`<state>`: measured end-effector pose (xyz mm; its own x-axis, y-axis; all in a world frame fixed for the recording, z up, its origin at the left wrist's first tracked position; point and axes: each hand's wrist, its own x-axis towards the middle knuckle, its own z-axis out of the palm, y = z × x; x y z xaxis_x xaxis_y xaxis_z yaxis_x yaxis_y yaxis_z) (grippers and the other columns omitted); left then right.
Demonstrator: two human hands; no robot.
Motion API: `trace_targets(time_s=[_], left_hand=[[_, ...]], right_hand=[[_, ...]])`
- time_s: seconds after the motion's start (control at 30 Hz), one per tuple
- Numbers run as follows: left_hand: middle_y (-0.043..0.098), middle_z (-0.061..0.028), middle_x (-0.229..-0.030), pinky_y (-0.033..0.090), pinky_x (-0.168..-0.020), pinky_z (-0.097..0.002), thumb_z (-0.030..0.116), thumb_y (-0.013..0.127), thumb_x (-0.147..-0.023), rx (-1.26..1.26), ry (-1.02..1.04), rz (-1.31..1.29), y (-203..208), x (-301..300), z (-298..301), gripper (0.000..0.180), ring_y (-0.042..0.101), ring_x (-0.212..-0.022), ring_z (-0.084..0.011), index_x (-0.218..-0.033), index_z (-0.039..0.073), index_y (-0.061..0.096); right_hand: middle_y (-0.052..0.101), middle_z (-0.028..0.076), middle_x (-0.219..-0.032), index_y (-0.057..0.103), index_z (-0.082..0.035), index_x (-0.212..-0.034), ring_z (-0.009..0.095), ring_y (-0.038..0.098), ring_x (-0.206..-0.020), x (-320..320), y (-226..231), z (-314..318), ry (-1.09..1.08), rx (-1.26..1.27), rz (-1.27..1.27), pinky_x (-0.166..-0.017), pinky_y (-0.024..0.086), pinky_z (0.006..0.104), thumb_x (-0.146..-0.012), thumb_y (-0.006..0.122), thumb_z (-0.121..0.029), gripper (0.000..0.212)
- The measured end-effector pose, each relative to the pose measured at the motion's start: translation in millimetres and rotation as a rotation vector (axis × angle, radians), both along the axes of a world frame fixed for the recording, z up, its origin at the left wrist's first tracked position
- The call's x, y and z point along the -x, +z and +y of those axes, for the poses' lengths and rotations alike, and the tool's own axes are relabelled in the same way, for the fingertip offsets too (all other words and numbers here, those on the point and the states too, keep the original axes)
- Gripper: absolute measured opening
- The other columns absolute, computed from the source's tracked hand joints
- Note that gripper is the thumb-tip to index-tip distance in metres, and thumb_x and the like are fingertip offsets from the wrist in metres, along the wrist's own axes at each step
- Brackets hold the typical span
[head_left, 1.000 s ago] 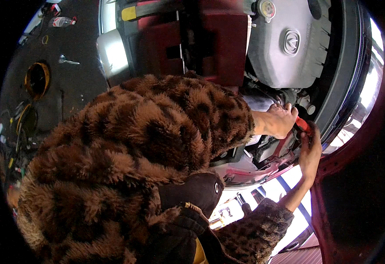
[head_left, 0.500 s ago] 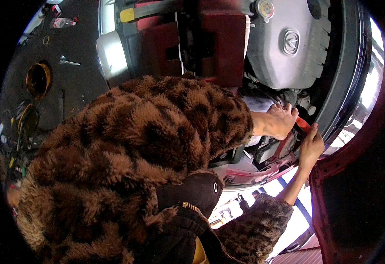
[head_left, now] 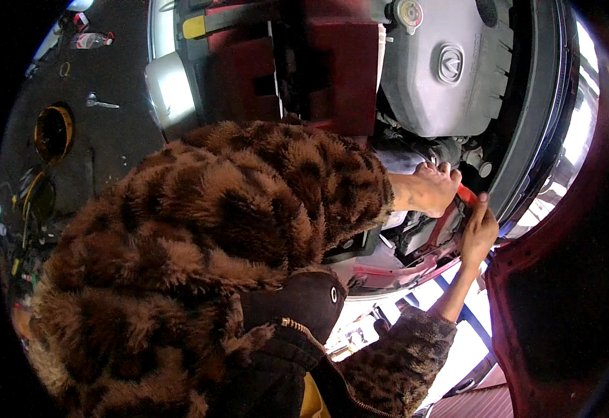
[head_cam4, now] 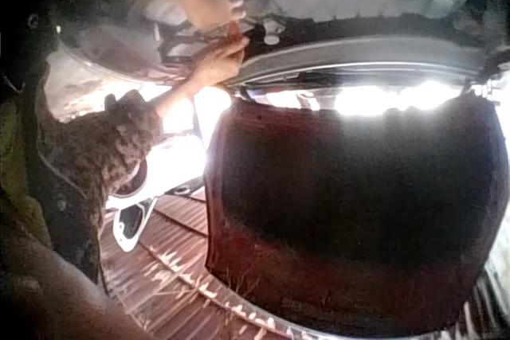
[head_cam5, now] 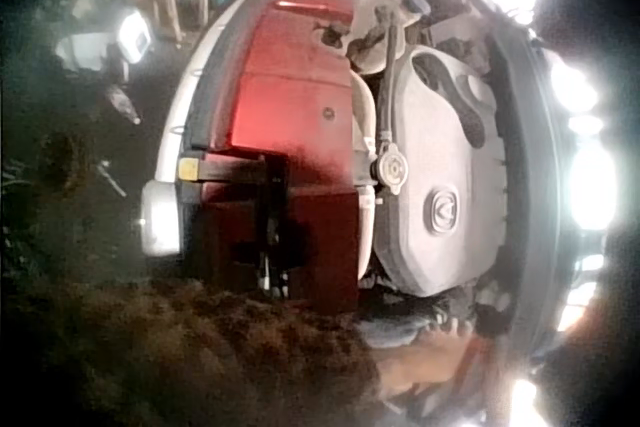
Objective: The person removes the air filter housing cover, takes out the old air filter, and installs a new one. They then reassemble the housing, securing it with screws using a screwdriver.
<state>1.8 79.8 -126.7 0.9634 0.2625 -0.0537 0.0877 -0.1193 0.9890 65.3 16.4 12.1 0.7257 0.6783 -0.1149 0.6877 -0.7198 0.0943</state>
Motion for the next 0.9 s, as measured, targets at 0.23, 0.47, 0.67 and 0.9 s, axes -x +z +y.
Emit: trace_targets(time_s=[0.23, 0.47, 0.67, 0.9], left_hand=[[0.050, -0.0302, -0.125, 0.046, -0.092, -0.0530, 0.012, 0.067, -0.071, -0.049, 0.066, -0.029, 0.9, -2.1, -3.5, 0.068, 0.056, -0.114, -0.0487, -0.130, -0.009, 0.041], [0.048, -0.0329, -0.126, 0.045, -0.094, -0.0536, 0.011, 0.065, -0.073, -0.070, 0.048, -0.026, -0.6, 0.9, -2.8, 0.066, 0.056, -0.114, -0.0495, -0.130, -0.011, 0.039], [0.050, -0.0311, -0.123, 0.047, -0.090, -0.0531, 0.011, 0.067, -0.071, -0.072, 0.093, -0.051, 1.3, -0.2, -6.5, 0.068, 0.057, -0.111, -0.0478, -0.130, -0.010, 0.040], [0.048, -0.0322, -0.125, 0.046, -0.093, -0.0512, 0.010, 0.065, -0.075, -0.067, 0.087, -0.033, 1.1, 5.6, 7.1, 0.065, 0.057, -0.113, -0.0465, -0.131, -0.011, 0.039]], right_hand=[[0.063, 0.016, -0.075, 0.067, 0.004, -0.096, 0.020, 0.054, -0.071, -3.0, -7.1, -7.1, -0.017, -0.183, -0.013, -0.068, 0.046, 0.0345, -0.100, 0.054, -0.040, 0.046], [0.069, 0.011, -0.085, 0.067, 0.006, -0.101, 0.016, 0.061, -0.077, 4.2, -1.7, -4.8, 0.204, -0.223, 0.101, -0.074, 0.049, 0.0312, -0.100, 0.057, -0.034, 0.041], [0.054, 0.011, -0.065, 0.062, 0.010, -0.087, 0.016, 0.044, -0.063, -5.4, -9.0, -6.2, -0.029, -0.095, -0.124, -0.059, 0.041, 0.0346, -0.101, 0.050, -0.047, 0.060], [0.065, 0.015, -0.073, 0.068, 0.003, -0.094, 0.024, 0.060, -0.068, 0.2, -0.3, 1.2, 0.257, -0.179, -0.006, -0.065, 0.047, 0.0370, -0.100, 0.052, -0.042, 0.048]])
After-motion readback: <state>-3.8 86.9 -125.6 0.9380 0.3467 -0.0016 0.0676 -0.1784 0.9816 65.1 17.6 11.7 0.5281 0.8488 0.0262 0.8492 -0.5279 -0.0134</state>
